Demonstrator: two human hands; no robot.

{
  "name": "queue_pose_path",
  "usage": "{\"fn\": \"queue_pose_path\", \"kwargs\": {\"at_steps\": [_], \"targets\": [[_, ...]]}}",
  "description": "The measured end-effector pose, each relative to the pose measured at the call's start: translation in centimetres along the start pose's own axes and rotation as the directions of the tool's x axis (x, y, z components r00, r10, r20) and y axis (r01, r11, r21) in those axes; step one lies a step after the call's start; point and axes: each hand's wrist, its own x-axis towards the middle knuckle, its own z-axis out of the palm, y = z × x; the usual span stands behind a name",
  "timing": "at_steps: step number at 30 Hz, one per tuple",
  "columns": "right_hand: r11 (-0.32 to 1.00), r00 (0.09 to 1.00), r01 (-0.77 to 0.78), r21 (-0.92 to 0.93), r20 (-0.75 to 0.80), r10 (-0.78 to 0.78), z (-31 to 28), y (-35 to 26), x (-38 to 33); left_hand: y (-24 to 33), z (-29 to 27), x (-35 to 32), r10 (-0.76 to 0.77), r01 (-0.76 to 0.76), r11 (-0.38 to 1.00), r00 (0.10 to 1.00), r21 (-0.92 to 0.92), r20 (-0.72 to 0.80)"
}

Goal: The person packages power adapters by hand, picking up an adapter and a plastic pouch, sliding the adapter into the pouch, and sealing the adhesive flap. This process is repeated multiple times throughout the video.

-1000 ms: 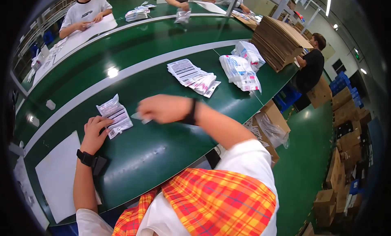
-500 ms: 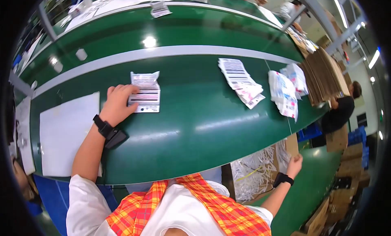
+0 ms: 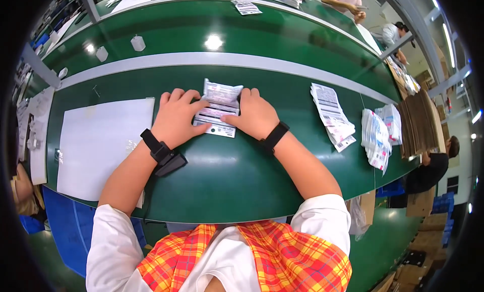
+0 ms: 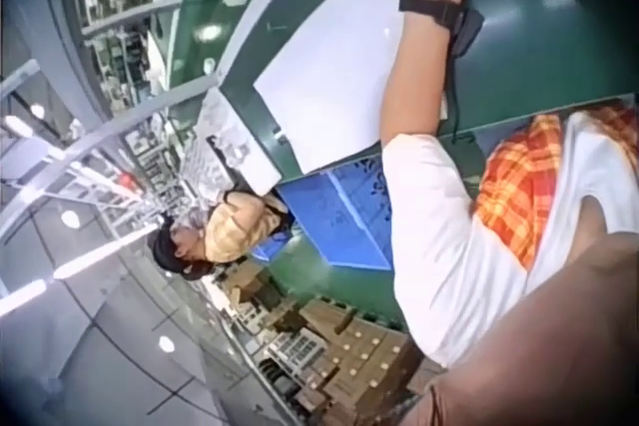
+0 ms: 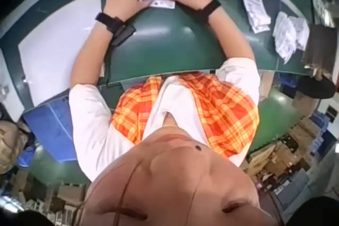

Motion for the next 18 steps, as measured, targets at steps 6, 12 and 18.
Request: {"fn": "queue_pose_path", "kwargs": {"at_steps": [6,12,18], "targets": [[0.961,0.934,-0.114,0.250,0.358,0.018,-1.5,2.0,4.5,-1.4,1.5,-1.6,-0.034,0.036,0.999,0.999,0.039,-0.031],[0.326,0.984,-0.132,0.936,0.085,0.154,-2.6,7.3,13.1,-1.5,1.8,-0.8,-0.050,0.050,0.999,0.998,0.002,0.046],[0.330,0.914,-0.140,0.934,-0.007,0.406,-6.6,7.7,13.0,-2.3,1.4,-1.0,-0.052,0.056,0.997,0.996,-0.055,0.075]]}}
